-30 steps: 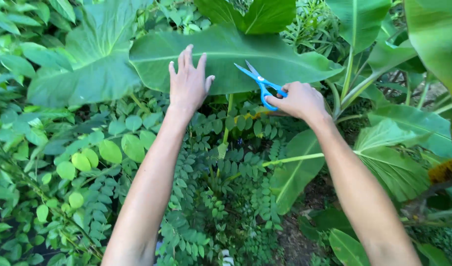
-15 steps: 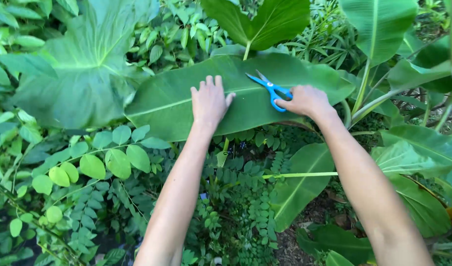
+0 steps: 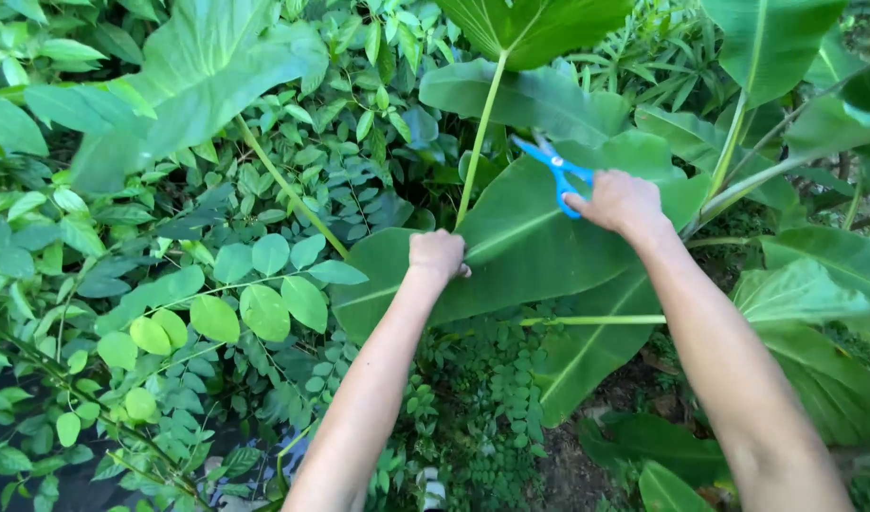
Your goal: Pruning leaves and stalks in a garden using scissors.
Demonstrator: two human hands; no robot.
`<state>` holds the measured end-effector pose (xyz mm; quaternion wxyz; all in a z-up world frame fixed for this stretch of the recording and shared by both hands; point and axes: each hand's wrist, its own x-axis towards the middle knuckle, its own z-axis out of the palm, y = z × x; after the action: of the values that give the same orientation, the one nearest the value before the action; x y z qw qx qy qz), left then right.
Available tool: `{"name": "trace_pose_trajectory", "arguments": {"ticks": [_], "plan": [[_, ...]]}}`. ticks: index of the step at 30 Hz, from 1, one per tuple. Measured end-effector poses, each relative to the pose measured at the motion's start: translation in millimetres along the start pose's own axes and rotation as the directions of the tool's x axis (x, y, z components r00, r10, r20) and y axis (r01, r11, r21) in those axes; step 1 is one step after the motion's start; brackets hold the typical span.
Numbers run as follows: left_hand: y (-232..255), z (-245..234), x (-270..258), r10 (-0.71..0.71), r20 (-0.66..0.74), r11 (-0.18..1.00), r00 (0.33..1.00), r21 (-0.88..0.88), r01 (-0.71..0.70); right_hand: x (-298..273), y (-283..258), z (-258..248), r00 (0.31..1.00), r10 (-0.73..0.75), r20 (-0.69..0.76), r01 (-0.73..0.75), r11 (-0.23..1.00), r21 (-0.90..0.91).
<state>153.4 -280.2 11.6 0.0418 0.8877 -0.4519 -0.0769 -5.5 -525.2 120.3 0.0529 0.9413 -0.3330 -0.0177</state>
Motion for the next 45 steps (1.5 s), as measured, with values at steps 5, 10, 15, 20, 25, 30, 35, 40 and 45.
{"name": "trace_pose_trajectory", "arguments": {"ticks": [5,10,15,20,25,30,35,40,45], "plan": [[1,-40,-30,0.082,0.019,0.995,0.996,-0.055,-0.081,2,7,15,0.999,-0.047,0.027,0.047,0.999,0.014],[0,-54,-49,0.169,-0.162,0.97,0.972,-0.149,-0.194,-40,-13,25,0.997,-0.075,-0.029,0.075,0.997,0.023],[23,-51,-53,0.143,-0.198,0.965,0.97,-0.191,-0.182,-60,-38,-12,1.0,-0.002,-0.011,0.003,1.0,0.025],[43,-48,-37,0.102,-0.176,0.992,0.979,-0.054,-0.113,-17,-27,-23,0.985,0.072,0.156,-0.082,0.995,0.057],[63,-59,6,0.009,-0.328,0.997,0.945,-0.07,-0.034,45,-11,-24,0.967,0.047,0.249,-0.05,0.999,0.006],[67,-60,59,-0.092,-0.379,0.99,0.921,-0.135,0.044,110,-3,-20,0.942,-0.084,0.326,0.061,0.995,0.08],[48,-41,104,-0.27,-0.391,0.952,0.88,-0.247,0.182,148,-22,-23,0.866,-0.123,0.485,0.096,0.992,0.08],[37,-34,114,-0.324,-0.39,0.938,0.862,-0.252,0.238,173,-33,-6,0.87,-0.174,0.462,0.145,0.985,0.098],[34,-35,119,-0.308,-0.467,0.946,0.829,-0.242,0.214,197,-38,11,0.933,-0.255,0.253,0.253,0.967,0.042]]}}
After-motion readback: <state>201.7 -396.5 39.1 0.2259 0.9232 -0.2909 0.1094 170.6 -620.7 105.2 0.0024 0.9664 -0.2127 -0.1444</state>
